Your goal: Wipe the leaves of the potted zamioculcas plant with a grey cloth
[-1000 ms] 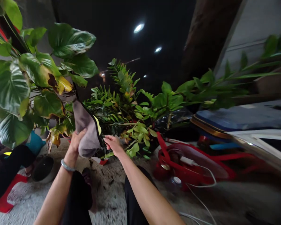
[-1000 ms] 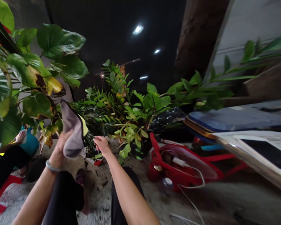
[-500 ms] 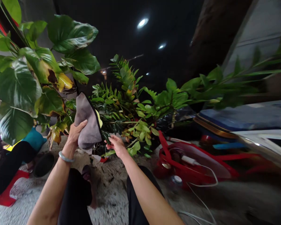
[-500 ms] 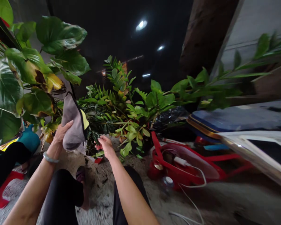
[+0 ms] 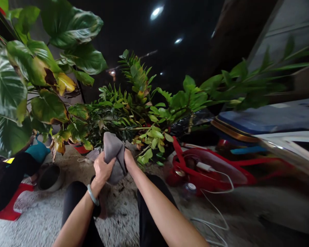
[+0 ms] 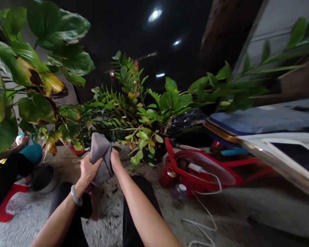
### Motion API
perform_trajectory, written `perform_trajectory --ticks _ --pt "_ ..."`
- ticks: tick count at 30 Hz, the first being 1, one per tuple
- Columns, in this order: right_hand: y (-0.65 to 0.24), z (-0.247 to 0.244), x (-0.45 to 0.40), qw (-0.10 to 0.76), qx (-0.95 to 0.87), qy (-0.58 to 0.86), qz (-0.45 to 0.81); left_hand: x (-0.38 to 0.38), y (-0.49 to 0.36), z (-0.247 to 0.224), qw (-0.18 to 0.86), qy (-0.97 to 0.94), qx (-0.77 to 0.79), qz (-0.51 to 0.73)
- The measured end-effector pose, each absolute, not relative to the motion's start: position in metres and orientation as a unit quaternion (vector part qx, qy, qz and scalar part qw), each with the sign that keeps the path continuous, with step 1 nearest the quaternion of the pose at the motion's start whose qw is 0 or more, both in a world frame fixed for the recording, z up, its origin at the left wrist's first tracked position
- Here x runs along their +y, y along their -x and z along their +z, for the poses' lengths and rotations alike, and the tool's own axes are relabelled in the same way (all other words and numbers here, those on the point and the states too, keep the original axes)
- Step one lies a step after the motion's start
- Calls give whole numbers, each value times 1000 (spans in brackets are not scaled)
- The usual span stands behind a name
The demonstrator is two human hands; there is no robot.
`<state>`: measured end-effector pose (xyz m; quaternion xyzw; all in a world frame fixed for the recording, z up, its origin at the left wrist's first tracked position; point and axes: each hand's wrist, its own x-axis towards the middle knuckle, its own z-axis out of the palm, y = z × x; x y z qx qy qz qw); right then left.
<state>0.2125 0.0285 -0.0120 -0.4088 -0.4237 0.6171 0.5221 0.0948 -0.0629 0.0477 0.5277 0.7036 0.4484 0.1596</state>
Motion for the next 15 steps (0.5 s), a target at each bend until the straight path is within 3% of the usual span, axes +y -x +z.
perform_trajectory --ticks 5,11,15 --pt "-219 9 12 468 -392 371 699 -67 -83 65 142 -452 727 497" --pt "-217 21 0 559 -507 406 515 -75 -89 76 153 -458 703 523" --pt "-213 23 -6 578 -481 412 515 -80 -94 79 231 -451 662 553"
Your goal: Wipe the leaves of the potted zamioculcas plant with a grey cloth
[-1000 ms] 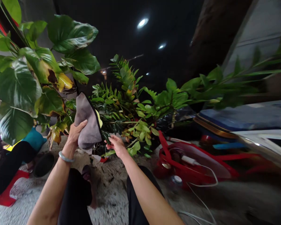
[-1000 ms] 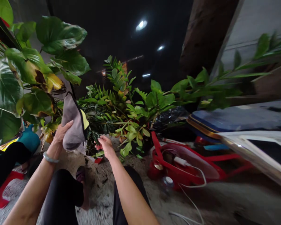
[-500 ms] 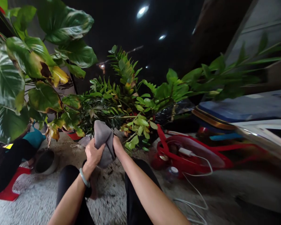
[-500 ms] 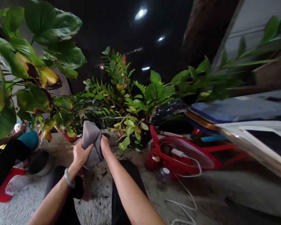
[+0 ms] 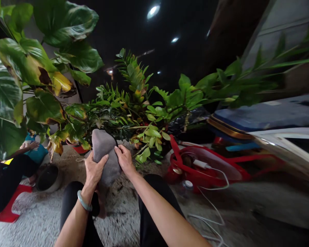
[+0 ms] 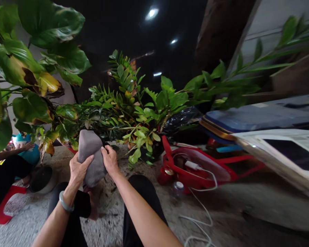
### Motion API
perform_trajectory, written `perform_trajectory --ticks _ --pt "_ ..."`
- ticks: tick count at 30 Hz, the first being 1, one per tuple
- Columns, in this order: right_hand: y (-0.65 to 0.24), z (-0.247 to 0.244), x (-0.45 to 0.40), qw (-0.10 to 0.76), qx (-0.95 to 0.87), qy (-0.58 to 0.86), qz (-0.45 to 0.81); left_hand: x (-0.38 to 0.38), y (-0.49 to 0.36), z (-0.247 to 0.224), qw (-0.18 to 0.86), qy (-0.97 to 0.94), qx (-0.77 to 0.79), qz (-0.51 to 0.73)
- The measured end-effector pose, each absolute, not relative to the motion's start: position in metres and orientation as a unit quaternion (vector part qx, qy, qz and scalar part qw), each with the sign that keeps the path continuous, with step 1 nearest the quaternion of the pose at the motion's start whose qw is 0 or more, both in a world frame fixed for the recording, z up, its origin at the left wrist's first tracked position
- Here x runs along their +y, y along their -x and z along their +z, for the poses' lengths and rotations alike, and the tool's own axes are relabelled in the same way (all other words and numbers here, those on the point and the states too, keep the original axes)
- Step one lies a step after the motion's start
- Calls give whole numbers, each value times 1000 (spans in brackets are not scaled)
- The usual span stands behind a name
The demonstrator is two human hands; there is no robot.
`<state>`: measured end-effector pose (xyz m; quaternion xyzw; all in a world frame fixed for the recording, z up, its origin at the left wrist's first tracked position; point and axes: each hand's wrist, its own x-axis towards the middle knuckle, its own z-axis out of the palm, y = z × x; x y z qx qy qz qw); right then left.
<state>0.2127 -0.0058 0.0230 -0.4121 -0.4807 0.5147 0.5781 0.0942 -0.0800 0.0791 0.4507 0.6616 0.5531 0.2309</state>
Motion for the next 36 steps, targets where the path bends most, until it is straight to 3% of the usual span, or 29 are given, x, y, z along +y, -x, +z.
perform_trajectory --ticks 5,13,16,22,24,28,32,36 --pt "-205 36 -21 514 -365 289 720 -88 -96 81 401 -412 564 593" --pt "-195 35 -23 529 -369 274 714 -104 -91 75 530 -349 510 581" --pt "-188 27 -21 571 -411 294 647 -108 -88 79 543 -349 508 571" --pt "-201 26 19 647 -458 467 391 -101 -67 119 476 -369 549 579" --pt "-204 26 36 628 -415 486 444 -89 -59 144 441 -402 552 582" --pt "-198 18 48 511 -392 400 652 -48 -53 176 384 -450 538 600" --pt "-198 7 44 504 -382 355 689 -28 -60 142 452 -457 544 540" --pt "-211 -1 44 509 -388 366 676 -57 -62 98 516 -476 576 418"
